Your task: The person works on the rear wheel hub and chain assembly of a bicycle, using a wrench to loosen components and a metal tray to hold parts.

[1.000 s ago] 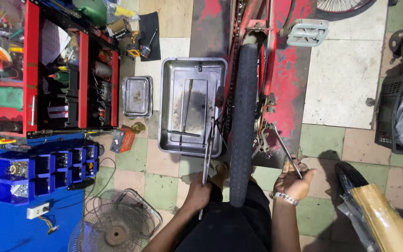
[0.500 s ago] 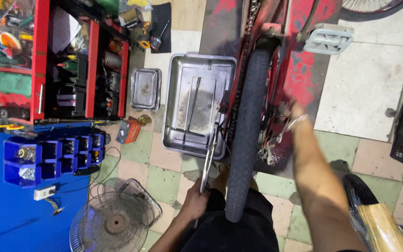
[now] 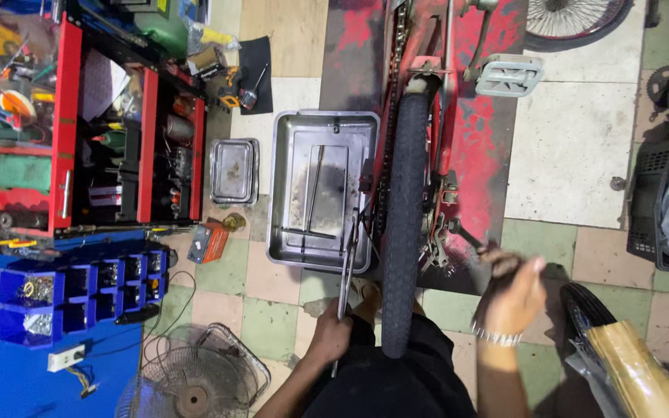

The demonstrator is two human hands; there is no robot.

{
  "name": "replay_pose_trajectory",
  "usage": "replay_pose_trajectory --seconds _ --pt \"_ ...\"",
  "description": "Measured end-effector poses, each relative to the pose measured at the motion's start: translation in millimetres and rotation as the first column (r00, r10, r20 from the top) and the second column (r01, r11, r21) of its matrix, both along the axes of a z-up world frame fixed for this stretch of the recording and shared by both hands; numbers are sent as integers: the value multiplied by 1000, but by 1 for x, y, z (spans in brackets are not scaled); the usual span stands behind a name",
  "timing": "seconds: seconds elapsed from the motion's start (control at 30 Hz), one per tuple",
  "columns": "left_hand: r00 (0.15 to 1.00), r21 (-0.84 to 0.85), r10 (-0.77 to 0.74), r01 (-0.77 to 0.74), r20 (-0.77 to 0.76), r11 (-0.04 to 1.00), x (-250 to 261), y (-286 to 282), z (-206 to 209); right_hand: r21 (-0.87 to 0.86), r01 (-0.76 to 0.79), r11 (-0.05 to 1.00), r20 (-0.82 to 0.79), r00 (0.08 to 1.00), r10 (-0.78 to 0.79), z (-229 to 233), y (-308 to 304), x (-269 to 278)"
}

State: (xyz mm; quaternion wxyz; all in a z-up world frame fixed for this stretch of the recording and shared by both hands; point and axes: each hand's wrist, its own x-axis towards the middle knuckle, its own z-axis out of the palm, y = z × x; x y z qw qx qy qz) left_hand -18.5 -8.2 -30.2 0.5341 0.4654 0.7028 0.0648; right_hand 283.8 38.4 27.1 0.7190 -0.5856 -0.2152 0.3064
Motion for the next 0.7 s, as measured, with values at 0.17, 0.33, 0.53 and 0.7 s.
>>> replay_pose_trajectory --seconds 0.17,0.33,0.53,0.7 --pt "997 -34 -71 70 -37 997 -6 3 1 -53 357 933 -664 685 -300 -104 -71 -16" --pt "993 59 -115 117 -39 991 -9 7 7 332 144 932 -933 -95 347 -235 -71 21" --pt "997 -21 -71 70 -35 997 -4 7 12 -200 -235 951 -898 432 -83 -329 32 33" --pt "998 -63 -48 45 -37 997 2 9 20 -317 -486 814 -771 632 77 -313 187 80"
